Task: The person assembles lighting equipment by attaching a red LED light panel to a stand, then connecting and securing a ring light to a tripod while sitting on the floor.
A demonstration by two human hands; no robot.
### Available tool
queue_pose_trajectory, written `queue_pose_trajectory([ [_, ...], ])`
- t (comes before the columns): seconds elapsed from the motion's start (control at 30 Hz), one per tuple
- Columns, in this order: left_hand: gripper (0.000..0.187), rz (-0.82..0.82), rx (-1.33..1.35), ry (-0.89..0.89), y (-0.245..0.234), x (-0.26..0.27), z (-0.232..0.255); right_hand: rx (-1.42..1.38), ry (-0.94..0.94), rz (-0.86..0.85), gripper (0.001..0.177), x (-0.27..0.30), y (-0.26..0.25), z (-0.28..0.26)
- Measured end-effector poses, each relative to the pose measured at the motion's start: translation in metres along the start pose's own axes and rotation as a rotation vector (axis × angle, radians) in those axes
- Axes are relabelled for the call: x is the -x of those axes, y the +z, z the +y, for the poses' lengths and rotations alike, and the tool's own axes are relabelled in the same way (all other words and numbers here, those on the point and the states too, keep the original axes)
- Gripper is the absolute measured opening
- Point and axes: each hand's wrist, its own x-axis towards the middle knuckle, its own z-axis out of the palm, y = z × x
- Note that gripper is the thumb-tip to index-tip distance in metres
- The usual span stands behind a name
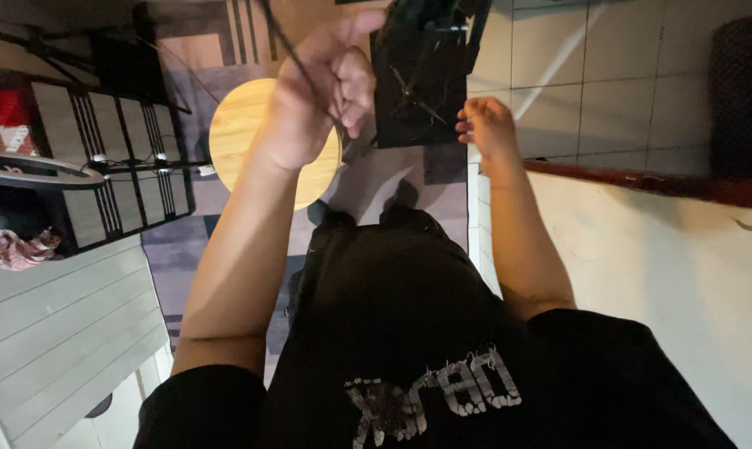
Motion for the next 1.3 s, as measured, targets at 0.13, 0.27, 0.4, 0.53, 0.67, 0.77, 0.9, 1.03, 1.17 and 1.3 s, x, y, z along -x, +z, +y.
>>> queue_pose_trajectory([
  [0.13,0.108,0.242,0.092,-0.19,-0.013,0.008,-0.026,-0.087,0.092,-0.06,0.016,0.004,0.002,0.033],
  [0.27,0.101,0.416,-0.012,-0.314,-0.027,0.047,-0.078,0.029,0.126,-0.092,0.017,0.009,-0.011,0.053],
  [0.4,0.085,0.446,-0.108,-0.095,-0.029,0.094,-0.11,0.13,0.079,-0.096,0.018,0.019,-0.036,0.068],
  [0.53,0.06,0.545,-0.281,-0.172,-0.023,0.127,-0.119,0.177,0.022,-0.052,0.02,0.042,-0.051,0.07],
  [0.67,0.032,0.515,-0.541,-0.172,-0.003,0.157,-0.118,0.081,-0.034,-0.084,0.022,0.08,-0.047,0.06],
  [0.77,0.034,0.579,-0.643,-0.113,0.008,0.176,-0.108,0.022,-0.02,-0.078,0.025,0.105,-0.033,0.053],
  [0.9,0.063,0.672,-0.631,0.01,0.02,0.216,-0.104,0.065,-0.007,-0.147,0.025,0.125,-0.018,0.059],
  [1.03,0.063,0.733,-0.372,-0.129,0.029,0.262,-0.128,0.021,0.041,-0.119,0.023,0.12,-0.025,0.065],
  [1.17,0.057,0.752,-0.348,-0.341,0.044,0.298,-0.164,0.137,0.153,-0.096,0.021,0.113,-0.036,0.068],
  [1.3,0.053,0.703,-0.308,-0.469,0.049,0.302,-0.19,0.234,0.143,-0.133,0.016,0.079,-0.039,0.075],
])
